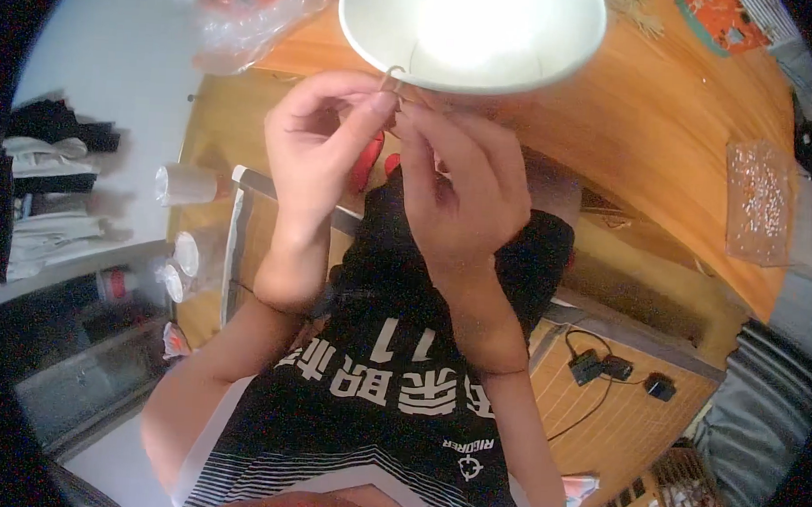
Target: Prepare large paper bowls by stretching rubber bands around the rim and stacking them.
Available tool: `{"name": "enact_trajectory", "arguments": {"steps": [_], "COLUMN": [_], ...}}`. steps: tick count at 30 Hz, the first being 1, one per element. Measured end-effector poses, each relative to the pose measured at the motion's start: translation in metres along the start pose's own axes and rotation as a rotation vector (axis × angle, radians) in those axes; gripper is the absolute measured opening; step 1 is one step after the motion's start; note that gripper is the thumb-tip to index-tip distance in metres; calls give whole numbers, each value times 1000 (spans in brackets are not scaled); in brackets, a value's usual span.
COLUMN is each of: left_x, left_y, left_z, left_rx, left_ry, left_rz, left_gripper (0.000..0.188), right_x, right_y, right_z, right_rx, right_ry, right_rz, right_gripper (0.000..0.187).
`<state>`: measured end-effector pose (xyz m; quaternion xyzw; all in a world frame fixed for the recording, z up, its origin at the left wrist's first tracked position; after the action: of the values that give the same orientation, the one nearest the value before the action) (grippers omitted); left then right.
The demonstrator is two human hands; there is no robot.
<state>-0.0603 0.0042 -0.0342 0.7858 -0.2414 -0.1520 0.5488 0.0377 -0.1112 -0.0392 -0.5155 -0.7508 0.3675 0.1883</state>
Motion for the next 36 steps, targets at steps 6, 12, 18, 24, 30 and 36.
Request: {"name": "enact_trajectory", "arguments": {"steps": [6,12,18,24,30,36], "left_x": [-1,-2,-2,-2,-2,-4], "left_y": [6,12,14,22,33,36], "left_z": [0,-5,-7,-5,-3,-1], "left_rx": [47,225,335,392,584,590], "left_ry": [-24,-9,-19,3,35,98], "left_rz": [-31,-201,-308,-381,-518,-535], "left_gripper": [13,15,17,17,20,20], "right_x": [-7,-2,-2,1,1,5], "right_y": [-29,-40,-31,-34,-36,-34], "right_z": [-24,-51,-56,-62,-67,-64], "right_rx": [-486,-582,-548,-597,-541,-387], "right_ry": [-125,-270,-276,-362,-406,-389], "right_rz": [330,476,372,326,326,307], "right_gripper": [20,19,18,24,25,22]}}
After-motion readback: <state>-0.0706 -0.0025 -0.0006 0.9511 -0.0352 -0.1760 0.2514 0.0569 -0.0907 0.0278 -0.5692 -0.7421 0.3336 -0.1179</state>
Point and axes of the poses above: each hand's wrist, its own z-axis away from the middle knuckle, its own x-axis out of the palm, y = z × x, the point moved 6 cm from there along -z, towards the middle knuckle
